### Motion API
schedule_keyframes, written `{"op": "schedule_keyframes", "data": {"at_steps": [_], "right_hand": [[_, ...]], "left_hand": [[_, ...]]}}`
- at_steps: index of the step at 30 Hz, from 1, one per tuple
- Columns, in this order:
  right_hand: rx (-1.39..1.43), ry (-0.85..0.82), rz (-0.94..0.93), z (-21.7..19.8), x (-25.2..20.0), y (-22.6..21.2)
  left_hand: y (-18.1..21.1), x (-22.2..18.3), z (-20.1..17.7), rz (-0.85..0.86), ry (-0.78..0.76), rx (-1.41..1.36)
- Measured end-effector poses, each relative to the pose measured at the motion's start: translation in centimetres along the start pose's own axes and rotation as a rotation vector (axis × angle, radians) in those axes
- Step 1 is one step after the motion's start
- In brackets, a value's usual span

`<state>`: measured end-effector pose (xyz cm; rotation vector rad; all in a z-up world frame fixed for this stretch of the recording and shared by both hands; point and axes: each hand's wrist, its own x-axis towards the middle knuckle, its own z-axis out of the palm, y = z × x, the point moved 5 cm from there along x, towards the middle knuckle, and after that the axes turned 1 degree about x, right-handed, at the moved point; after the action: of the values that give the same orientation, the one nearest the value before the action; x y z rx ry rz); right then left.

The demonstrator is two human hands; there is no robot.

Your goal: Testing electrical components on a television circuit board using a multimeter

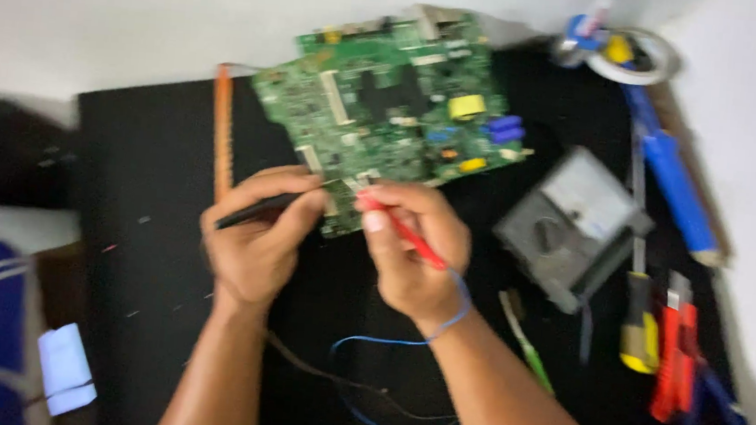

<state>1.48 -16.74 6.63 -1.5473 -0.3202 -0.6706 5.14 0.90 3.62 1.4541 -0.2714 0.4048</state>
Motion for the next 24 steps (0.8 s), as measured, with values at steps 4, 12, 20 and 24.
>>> {"op": "schedule_keyframes", "data": {"at_steps": [4,12,20,24], "right_hand": [[-0.036,-0.032,-0.016,0.1,0.2,-0.3],[-0.049,-0.043,-0.043,0.2,0.2,0.1],[-0.056,-0.027,-0.022,0.1,0.2,0.2],[-0.043,-0.045,-0.050,0.2,0.3,0.2]], "left_hand": [[1.0,0.3,0.0,-0.012,0.038,-0.014],[1.5,0.6,0.2,-0.020,0.020,-0.192],[1.1,0.5,0.3,-0.036,0.021,-0.219],[1.4,0.5,0.3,-0.054,0.012,-0.203]]}}
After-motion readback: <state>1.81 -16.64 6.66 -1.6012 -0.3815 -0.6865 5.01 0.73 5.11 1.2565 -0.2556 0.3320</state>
